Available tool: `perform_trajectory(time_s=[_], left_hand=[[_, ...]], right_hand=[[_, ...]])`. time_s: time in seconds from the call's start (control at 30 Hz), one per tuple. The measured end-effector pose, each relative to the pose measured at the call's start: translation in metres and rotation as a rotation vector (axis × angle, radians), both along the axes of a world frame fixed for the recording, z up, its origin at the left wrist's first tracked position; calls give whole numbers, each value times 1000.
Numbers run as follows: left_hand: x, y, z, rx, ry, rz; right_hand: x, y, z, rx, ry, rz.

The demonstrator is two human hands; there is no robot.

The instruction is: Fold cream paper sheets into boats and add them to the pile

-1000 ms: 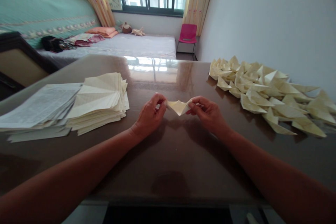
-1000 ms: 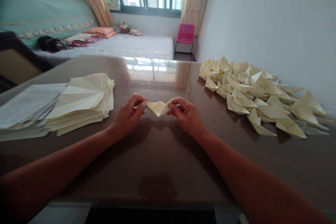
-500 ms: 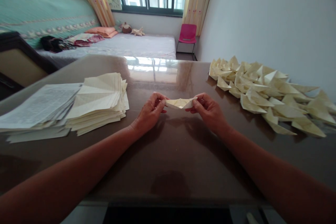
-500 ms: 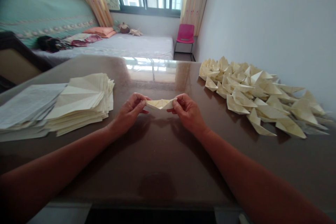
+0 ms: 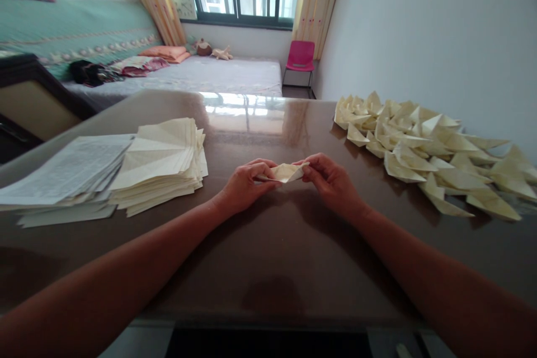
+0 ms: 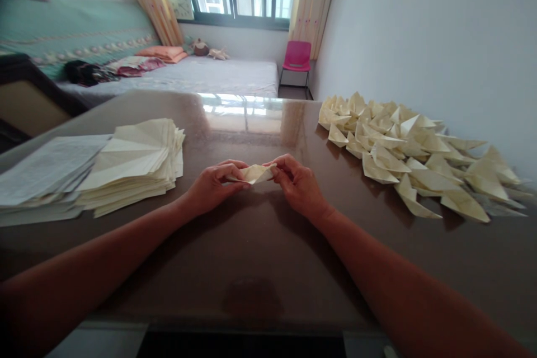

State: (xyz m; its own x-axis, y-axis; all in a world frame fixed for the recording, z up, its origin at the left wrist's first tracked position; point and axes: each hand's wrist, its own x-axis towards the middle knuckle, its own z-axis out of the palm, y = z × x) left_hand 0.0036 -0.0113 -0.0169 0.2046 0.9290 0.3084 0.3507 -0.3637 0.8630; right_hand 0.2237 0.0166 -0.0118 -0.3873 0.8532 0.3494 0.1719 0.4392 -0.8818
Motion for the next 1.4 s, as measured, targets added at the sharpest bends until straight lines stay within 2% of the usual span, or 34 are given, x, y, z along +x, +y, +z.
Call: perform_trajectory(time_s=[0.17,0.3,0.43,0.6,0.77,1.0,1.2,1.4], left_hand=[[0,-1,6,-40,-12,96],[3,-1,9,-6,-37,164],[7,-1,9,59,-31,230],[11,-5,6,100,36,229],[17,-13,8,86,54,160],[20,-13,13,100,48,203],[17,-9,11,72,29,203],[13,-6,5,42,118,161]], right_hand=[[-4,0,1,-170,202,54],[-7,-1,2,-274,294,43],[-7,-2,4,-341,307,38],[-8,-4,3,-464,242,138],[-11,-10,4,-433,175,102],[-11,-10,12,-398,203,66],[-9,-4,7,-483,226,87],[-7,-1,3,-422,126,116]])
